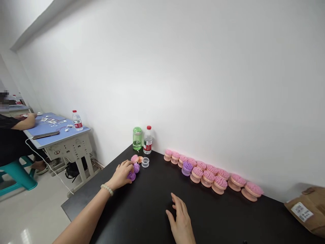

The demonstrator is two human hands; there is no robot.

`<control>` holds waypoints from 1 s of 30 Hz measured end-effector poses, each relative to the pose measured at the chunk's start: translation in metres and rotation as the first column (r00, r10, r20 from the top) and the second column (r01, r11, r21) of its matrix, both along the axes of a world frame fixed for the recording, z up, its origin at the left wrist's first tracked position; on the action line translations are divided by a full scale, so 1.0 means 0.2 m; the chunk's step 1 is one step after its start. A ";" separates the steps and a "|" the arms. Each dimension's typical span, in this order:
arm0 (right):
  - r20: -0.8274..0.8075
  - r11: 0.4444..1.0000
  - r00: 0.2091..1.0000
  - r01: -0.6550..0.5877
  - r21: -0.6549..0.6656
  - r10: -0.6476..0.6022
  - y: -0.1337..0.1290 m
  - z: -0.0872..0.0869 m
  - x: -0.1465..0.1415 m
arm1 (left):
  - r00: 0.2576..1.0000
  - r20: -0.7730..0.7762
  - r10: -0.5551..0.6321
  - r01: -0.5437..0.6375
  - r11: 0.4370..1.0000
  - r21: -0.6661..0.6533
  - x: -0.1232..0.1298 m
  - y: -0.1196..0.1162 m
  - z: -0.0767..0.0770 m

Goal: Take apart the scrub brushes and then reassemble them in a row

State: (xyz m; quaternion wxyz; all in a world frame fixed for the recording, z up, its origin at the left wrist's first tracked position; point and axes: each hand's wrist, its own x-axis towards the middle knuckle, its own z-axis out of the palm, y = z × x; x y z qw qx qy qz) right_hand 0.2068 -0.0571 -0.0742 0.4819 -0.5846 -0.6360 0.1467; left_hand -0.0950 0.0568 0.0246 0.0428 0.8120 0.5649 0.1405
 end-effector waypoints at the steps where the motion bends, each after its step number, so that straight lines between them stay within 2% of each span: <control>1: -0.004 1.000 1.000 0.011 -0.004 -0.011 0.00 0.00 0.01 | 1.000 0.008 -0.004 0.004 1.000 0.003 0.00 0.00 0.00; 9: -0.023 0.999 0.999 0.042 -0.013 -0.042 0.03 -0.03 0.05 | 0.999 0.015 -0.050 0.049 0.998 0.045 0.07 0.01 -0.04; 13: -0.020 0.999 0.999 0.030 -0.022 -0.030 0.04 -0.03 0.05 | 0.994 -0.028 -0.103 0.106 0.987 0.122 0.12 0.01 -0.07; 16: -0.017 0.999 0.999 0.030 -0.013 -0.031 0.04 -0.03 0.05 | 0.994 -0.045 -0.101 0.107 0.980 0.167 0.18 0.03 -0.07; 22: 0.021 1.000 1.000 -0.016 -0.019 0.017 0.05 -0.05 0.09 | 0.999 -0.028 0.021 -0.013 0.970 0.241 0.24 0.09 -0.05; 26: 0.075 0.997 0.995 -0.056 -0.043 0.059 0.05 -0.06 0.11 | 0.992 0.024 0.122 -0.124 0.955 0.268 0.16 0.07 -0.06; 30: 0.061 0.999 0.998 -0.012 0.029 0.010 0.05 -0.07 0.08 | 0.979 0.078 0.187 -0.201 0.946 0.253 0.06 0.04 -0.09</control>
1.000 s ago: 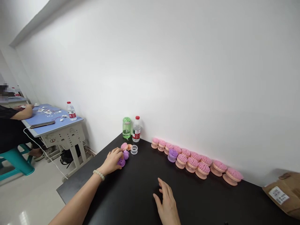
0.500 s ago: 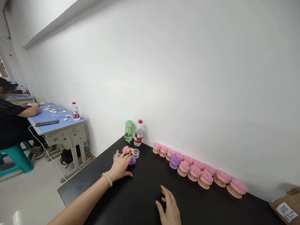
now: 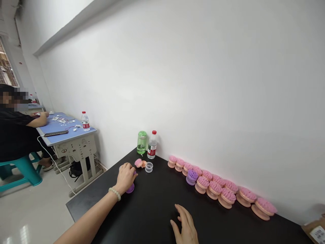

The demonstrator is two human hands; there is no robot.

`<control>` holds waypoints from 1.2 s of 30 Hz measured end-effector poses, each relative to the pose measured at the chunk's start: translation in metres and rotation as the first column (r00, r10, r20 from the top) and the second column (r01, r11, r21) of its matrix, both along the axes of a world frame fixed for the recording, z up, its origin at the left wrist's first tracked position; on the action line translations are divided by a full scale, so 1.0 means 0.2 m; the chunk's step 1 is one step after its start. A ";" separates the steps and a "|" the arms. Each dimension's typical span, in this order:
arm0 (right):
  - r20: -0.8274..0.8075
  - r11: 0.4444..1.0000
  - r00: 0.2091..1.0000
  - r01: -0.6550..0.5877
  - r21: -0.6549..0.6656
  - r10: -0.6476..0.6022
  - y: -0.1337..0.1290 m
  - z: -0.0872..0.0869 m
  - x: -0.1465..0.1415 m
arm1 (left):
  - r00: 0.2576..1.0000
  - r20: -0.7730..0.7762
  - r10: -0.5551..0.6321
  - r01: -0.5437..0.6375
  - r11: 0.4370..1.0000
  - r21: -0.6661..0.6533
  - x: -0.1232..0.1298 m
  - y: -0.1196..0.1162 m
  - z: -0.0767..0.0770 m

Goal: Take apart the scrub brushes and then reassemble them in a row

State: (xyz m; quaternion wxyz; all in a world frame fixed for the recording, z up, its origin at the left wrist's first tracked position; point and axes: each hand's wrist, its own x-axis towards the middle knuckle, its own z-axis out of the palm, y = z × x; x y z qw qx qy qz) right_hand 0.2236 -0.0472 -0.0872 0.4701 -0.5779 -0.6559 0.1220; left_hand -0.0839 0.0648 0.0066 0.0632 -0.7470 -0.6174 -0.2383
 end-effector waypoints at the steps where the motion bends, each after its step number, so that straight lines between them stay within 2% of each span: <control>1: -0.006 1.000 1.000 0.012 0.011 -0.012 0.00 0.00 0.00 | 1.000 0.014 0.008 -0.008 1.000 -0.003 -0.02 0.00 -0.01; 7: 0.045 0.997 0.998 -0.041 -0.061 0.044 0.01 -0.03 0.05 | 0.995 0.092 0.026 -0.025 1.000 -0.015 -0.12 0.00 0.00; 13: 0.100 0.996 0.992 -0.065 -0.066 0.071 0.03 -0.05 0.09 | 0.975 0.168 0.146 -0.134 0.988 -0.082 -0.21 0.01 -0.02; 19: 0.124 0.998 0.990 -0.068 -0.019 0.070 0.05 -0.07 0.10 | 0.989 0.136 0.063 -0.040 0.986 -0.163 -0.18 0.01 -0.03; 28: 0.157 0.995 0.984 -0.079 -0.061 0.088 0.03 -0.07 0.10 | 0.997 0.061 0.036 -0.023 0.979 -0.201 -0.20 -0.02 0.04; 33: 0.187 0.996 0.979 -0.080 -0.049 0.088 0.03 -0.06 0.09 | 0.993 0.009 -0.118 0.115 0.948 -0.296 -0.23 -0.06 0.07; 36: 0.207 0.998 0.977 -0.059 0.003 0.058 0.03 -0.05 0.06 | 0.978 -0.018 -0.207 0.189 0.919 -0.347 -0.25 -0.07 0.09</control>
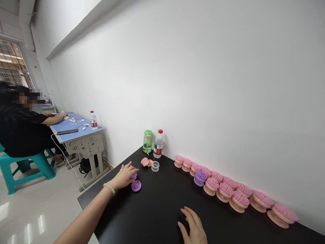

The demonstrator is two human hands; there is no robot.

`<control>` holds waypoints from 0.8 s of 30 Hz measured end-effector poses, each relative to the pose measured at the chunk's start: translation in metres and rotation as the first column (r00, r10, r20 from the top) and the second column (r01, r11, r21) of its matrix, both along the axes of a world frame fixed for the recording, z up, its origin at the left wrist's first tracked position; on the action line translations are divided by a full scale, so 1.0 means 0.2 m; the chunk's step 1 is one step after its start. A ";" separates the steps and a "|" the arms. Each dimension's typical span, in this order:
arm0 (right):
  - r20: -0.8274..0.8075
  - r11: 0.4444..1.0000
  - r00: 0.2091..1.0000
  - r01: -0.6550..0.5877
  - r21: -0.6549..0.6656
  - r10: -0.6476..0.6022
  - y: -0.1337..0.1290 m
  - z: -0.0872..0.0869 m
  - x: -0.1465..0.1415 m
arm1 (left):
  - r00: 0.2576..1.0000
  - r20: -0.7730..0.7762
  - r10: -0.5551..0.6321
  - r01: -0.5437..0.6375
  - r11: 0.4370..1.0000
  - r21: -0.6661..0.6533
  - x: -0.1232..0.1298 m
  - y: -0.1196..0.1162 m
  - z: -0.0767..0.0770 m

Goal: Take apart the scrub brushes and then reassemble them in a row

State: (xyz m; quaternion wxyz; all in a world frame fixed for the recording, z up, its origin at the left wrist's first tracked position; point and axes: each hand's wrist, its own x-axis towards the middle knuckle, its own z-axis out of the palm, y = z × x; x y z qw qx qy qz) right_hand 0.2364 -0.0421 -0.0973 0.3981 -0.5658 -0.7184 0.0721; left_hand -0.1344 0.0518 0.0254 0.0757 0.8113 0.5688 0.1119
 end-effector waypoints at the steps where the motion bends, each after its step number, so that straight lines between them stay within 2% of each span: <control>1: 0.002 1.000 1.000 0.012 0.020 -0.012 0.00 0.00 -0.01 | 1.000 -0.007 -0.018 0.018 1.000 -0.002 0.00 0.00 0.01; 6: -0.043 0.999 0.998 0.047 0.028 -0.045 -0.01 0.02 -0.04 | 0.999 0.014 -0.034 0.033 0.998 0.051 0.03 0.05 0.02; 12: -0.074 0.999 0.996 0.046 -0.001 -0.046 -0.01 0.02 -0.03 | 1.000 0.020 0.024 -0.026 0.994 0.105 0.10 0.08 -0.03; 15: -0.057 0.999 0.997 0.042 0.008 -0.042 -0.01 0.01 -0.03 | 0.997 0.017 0.070 -0.071 0.989 0.132 0.08 0.04 -0.04; 19: -0.068 0.999 0.997 0.044 0.007 -0.043 0.00 0.00 -0.03 | 0.981 0.027 0.194 -0.196 0.973 0.125 0.03 -0.03 -0.05; 24: -0.084 0.998 0.994 0.070 0.004 -0.070 -0.04 0.07 -0.07 | 0.993 -0.012 0.119 -0.118 0.990 0.074 0.08 -0.09 -0.09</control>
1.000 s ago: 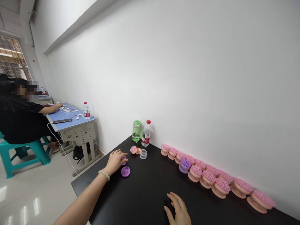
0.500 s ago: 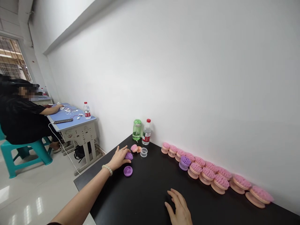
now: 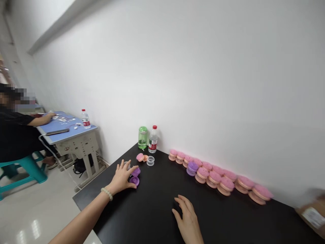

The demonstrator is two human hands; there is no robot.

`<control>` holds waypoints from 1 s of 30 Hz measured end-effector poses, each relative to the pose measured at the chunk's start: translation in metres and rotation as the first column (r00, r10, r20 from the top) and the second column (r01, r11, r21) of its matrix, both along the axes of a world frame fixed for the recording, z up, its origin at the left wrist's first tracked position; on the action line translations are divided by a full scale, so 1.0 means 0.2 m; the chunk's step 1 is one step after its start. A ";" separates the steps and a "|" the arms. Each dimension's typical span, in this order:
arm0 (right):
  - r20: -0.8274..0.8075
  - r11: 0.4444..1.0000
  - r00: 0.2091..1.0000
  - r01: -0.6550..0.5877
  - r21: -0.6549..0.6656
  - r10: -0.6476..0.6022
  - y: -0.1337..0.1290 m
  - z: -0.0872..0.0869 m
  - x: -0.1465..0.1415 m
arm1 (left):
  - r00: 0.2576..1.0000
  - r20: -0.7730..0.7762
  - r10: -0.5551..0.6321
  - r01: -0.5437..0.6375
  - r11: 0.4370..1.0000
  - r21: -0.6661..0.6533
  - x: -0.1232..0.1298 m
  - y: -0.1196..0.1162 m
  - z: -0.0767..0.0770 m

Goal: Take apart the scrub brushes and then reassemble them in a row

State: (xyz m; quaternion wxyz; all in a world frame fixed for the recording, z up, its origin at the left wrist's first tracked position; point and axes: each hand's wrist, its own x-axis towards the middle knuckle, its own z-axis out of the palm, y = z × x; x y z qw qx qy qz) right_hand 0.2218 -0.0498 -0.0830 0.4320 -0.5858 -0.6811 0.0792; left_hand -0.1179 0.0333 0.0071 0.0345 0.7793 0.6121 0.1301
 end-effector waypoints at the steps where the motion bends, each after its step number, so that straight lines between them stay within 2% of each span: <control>1: -0.014 1.000 1.000 0.004 -0.001 -0.004 -0.01 0.02 -0.01 | 1.000 -0.005 -0.015 0.015 1.000 0.007 0.02 0.00 -0.01; 4: -0.055 1.000 0.998 -0.014 -0.020 0.012 -0.04 0.09 -0.05 | 0.999 -0.044 -0.027 0.029 0.998 0.053 0.06 0.03 -0.01; 9: -0.006 0.998 0.998 0.068 0.000 -0.068 0.01 0.18 -0.02 | 0.990 -0.136 0.023 -0.006 0.992 0.123 0.03 0.10 0.01; 15: 0.129 0.963 0.955 0.261 0.071 -0.268 0.28 0.35 0.24 | 0.997 -0.070 0.012 0.003 0.978 0.210 0.02 0.08 -0.02; 18: 0.198 0.947 0.926 0.312 0.073 -0.321 0.42 0.42 0.36 | 0.997 0.019 -0.068 0.061 0.961 0.271 0.07 0.05 -0.03; 21: 0.259 0.950 0.914 0.309 0.053 -0.312 0.50 0.44 0.41 | 0.973 0.111 -0.201 0.163 0.946 0.280 0.14 0.01 -0.01; 25: 0.286 0.962 0.920 0.271 0.036 -0.270 0.49 0.45 0.38 | 0.903 0.244 -0.353 0.293 0.923 0.250 0.25 -0.06 0.06; 30: 0.201 0.966 0.947 0.258 -0.006 -0.251 0.31 0.45 0.22 | 0.811 0.419 -0.407 0.402 0.909 0.106 0.44 -0.12 0.17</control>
